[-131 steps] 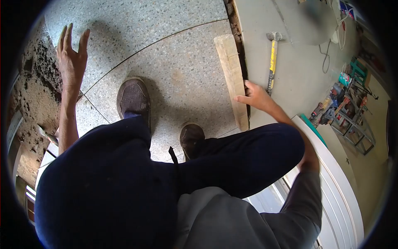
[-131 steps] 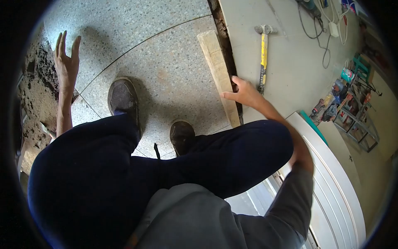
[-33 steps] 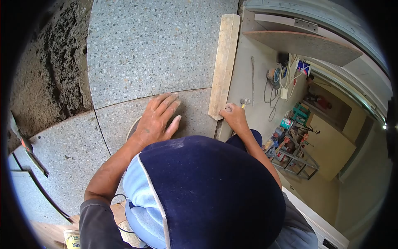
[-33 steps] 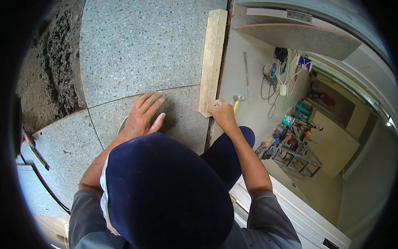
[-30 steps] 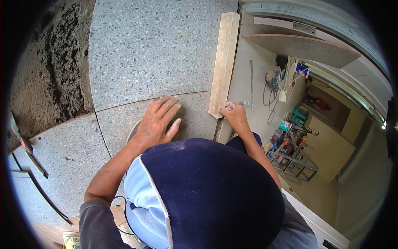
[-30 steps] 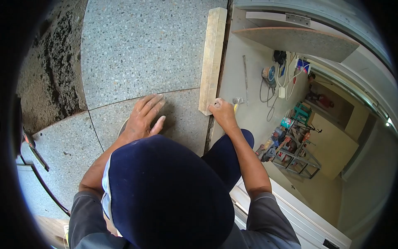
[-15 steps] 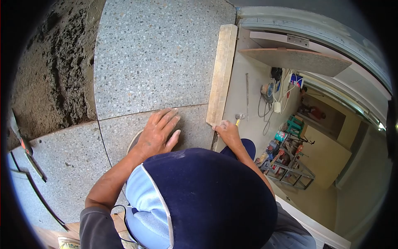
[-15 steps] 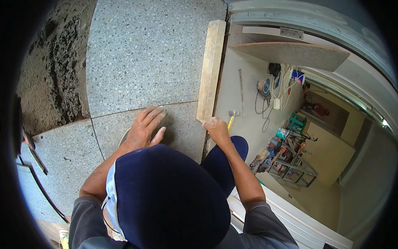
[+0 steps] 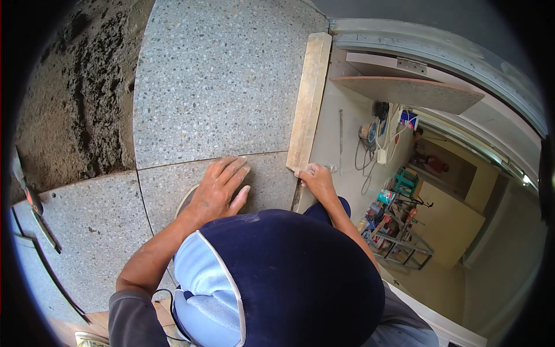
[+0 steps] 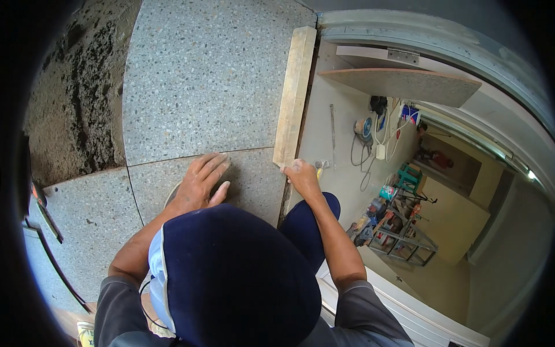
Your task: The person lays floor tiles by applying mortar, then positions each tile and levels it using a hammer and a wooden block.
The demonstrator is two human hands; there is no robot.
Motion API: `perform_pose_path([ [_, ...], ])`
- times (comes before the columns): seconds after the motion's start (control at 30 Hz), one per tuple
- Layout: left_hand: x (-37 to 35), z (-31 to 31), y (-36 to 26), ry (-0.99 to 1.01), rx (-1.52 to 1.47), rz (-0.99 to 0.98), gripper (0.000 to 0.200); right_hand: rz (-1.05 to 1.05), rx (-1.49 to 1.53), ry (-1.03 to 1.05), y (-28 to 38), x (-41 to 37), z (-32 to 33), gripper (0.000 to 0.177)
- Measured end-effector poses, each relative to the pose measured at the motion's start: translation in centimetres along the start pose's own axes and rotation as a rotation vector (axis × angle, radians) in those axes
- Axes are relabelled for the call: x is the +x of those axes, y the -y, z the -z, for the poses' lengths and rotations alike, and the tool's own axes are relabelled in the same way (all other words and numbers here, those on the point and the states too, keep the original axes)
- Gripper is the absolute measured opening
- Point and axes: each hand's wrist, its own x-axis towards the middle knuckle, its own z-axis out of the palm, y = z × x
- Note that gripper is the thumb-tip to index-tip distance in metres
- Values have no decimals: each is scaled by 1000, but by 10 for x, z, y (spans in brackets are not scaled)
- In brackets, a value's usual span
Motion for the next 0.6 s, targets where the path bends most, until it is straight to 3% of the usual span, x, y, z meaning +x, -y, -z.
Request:
perform_pose_path([
  [0.23, -1, 1, -1, -7, -12, 1, 43, 11, 15, 22, 7, 0, 4, 41],
  [0.33, -1, 0, 0, -3, -14, -2, 43, -18, 51, 7, 15, -3, 5, 29],
  [0.53, -1, 0, 0, 6, -23, -9, 42, -26, 93, -17, 10, -4, 2, 32],
  [0.6, -1, 0, 0, 6, -27, -11, 42, -33, 56, 0, 12, -6, 5, 44],
])
